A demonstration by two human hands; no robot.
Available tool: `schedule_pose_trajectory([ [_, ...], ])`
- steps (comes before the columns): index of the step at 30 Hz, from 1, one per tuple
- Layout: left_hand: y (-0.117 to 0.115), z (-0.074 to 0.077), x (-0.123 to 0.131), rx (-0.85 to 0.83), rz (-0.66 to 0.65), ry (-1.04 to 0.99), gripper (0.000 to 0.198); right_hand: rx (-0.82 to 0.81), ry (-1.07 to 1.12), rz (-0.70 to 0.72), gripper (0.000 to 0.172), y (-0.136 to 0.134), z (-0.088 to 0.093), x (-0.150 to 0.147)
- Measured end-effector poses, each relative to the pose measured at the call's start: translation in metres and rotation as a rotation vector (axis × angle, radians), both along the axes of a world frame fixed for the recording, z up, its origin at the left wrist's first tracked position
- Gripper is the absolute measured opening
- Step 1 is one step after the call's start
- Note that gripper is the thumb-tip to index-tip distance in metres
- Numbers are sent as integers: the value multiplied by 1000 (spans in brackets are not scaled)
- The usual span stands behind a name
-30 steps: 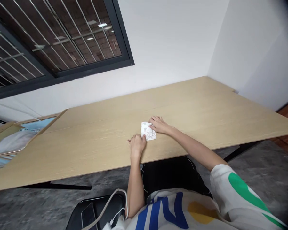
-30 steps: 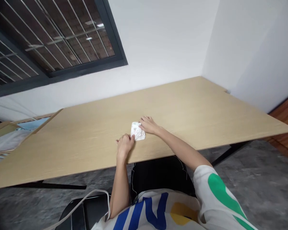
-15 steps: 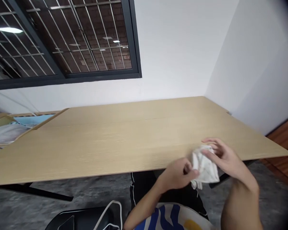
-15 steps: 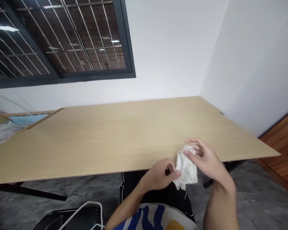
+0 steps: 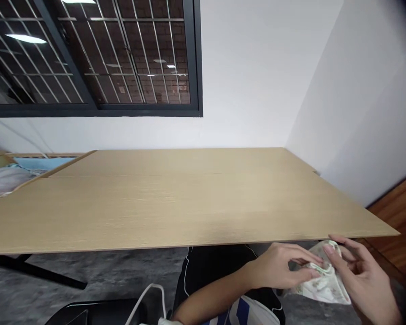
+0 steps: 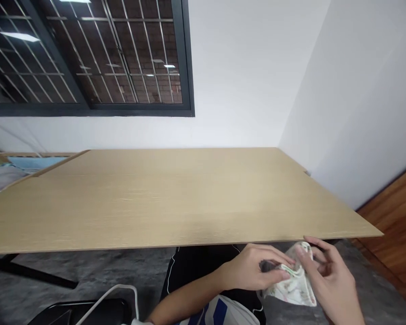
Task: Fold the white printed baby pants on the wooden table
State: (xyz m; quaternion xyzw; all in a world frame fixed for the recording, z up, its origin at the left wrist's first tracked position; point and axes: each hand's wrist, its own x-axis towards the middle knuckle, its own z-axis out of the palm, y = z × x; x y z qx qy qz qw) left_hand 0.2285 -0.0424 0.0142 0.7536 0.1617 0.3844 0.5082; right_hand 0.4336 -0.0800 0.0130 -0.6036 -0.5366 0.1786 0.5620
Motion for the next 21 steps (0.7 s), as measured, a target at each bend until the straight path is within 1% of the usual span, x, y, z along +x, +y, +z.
schedule_pose_trajectory([
  [3, 1, -3, -5, -109, 66, -20, 45, -17, 108, 124, 71, -3, -2, -10],
  [4, 2, -1, -8, -143, 70, -32, 45, -17, 100, 158, 78, -4, -3, -12],
  [5, 4, 1, -11, -169, 71, -44, 45, -18, 72, 187, 80, -4, -3, -13],
  [6, 7, 5, -15, -187, 75, -54, 46, -23, 28, 209, 75, -3, -3, -14],
  [8, 14, 15, -26, -191, 107, -53, 46, -20, -95, 220, 56, 2, 1, -14],
  [9, 19, 22, -35, -165, 144, -41, 44, -1, -167, 215, 46, 6, 5, -15],
  [10, 25, 30, -45, -120, 200, -25, 42, 35, -240, 204, 38, 11, 9, -15],
  [12, 36, 46, -71, 25, 371, 7, 33, 156, -371, 160, 30, 22, 21, -17],
  [14, 47, 61, -100, 155, 603, 17, 27, 292, -448, 64, 28, 33, 33, -22],
  [15, 50, 67, -115, 186, 708, 8, 25, 355, -466, 20, 28, 39, 39, -26],
  [16, 53, 73, -128, 206, 800, -12, 24, 409, -479, 9, 27, 44, 45, -30],
  [17, 54, 77, -141, 238, 876, -34, 25, 455, -499, 42, 26, 49, 52, -35],
  [18, 54, 82, -153, 300, 923, -29, 24, 492, -533, 116, 24, 55, 59, -41],
  [20, 50, 92, -175, 486, 953, 72, 13, 538, -639, 312, 26, 67, 74, -55],
  [21, 47, 97, -185, 588, 952, 144, 15, 553, -696, 383, 30, 75, 81, -63],
])
